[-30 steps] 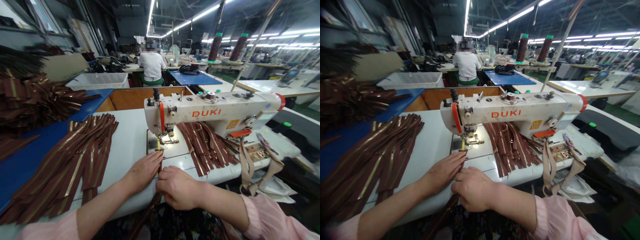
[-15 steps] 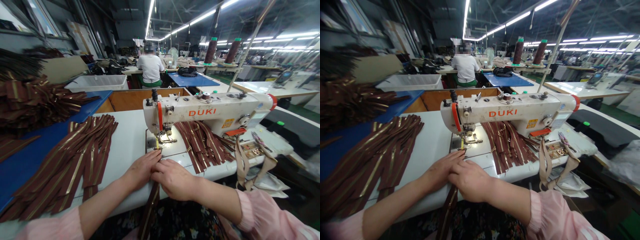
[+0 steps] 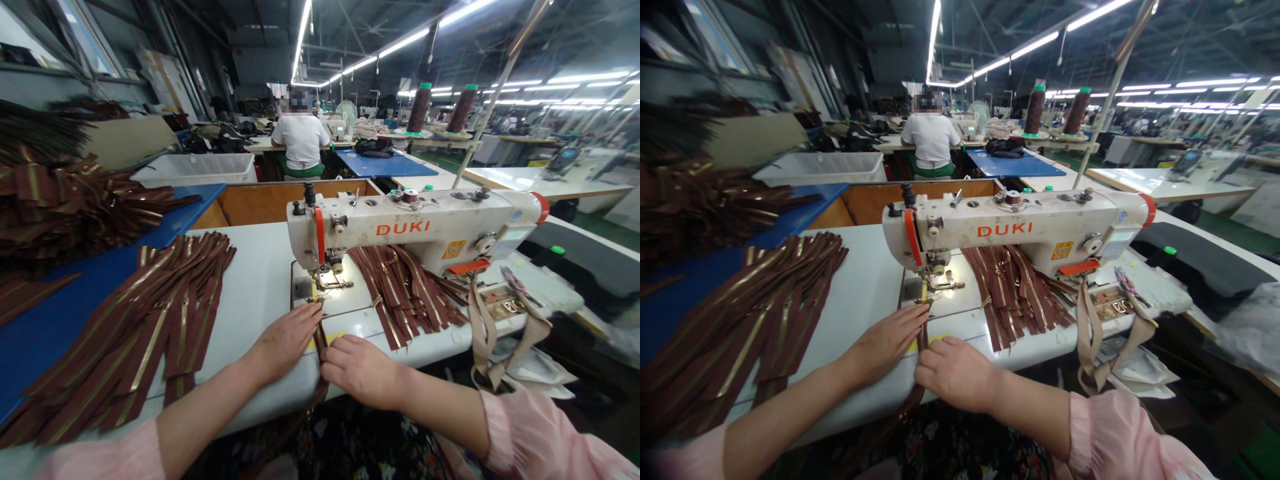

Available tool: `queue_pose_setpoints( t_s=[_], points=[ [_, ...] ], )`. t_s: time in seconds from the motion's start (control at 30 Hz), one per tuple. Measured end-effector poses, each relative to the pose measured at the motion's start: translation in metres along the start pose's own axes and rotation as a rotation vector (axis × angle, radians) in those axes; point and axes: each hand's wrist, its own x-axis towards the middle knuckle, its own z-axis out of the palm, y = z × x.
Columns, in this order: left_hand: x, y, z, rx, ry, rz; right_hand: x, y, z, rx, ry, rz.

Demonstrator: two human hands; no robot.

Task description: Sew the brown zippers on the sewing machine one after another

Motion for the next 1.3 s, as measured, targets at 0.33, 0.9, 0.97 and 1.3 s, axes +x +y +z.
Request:
queue_pose_setpoints(
  t_s=[0.33,0.9,0.97,1.3],
  points=[
    [-0.002,0.002,0.002,-0.037,0.008,-0.053,0.005,0.011,0.005,0.456,0.211,0.349],
    [0.001,0.003,-0.001,-0.11,0.054,-0.09,0.023,0.038,0.024,0.181,0.206,0.284],
    [0.001,0.004,-0.002,-0.102,0.04,-0.088,0.022,0.038,0.024,0.158,0.193,0.26],
    [0.002,0.002,0.001,-0.017,0.026,-0.076,0.021,0.036,0.024,0.1,0.141,0.205]
  ],
)
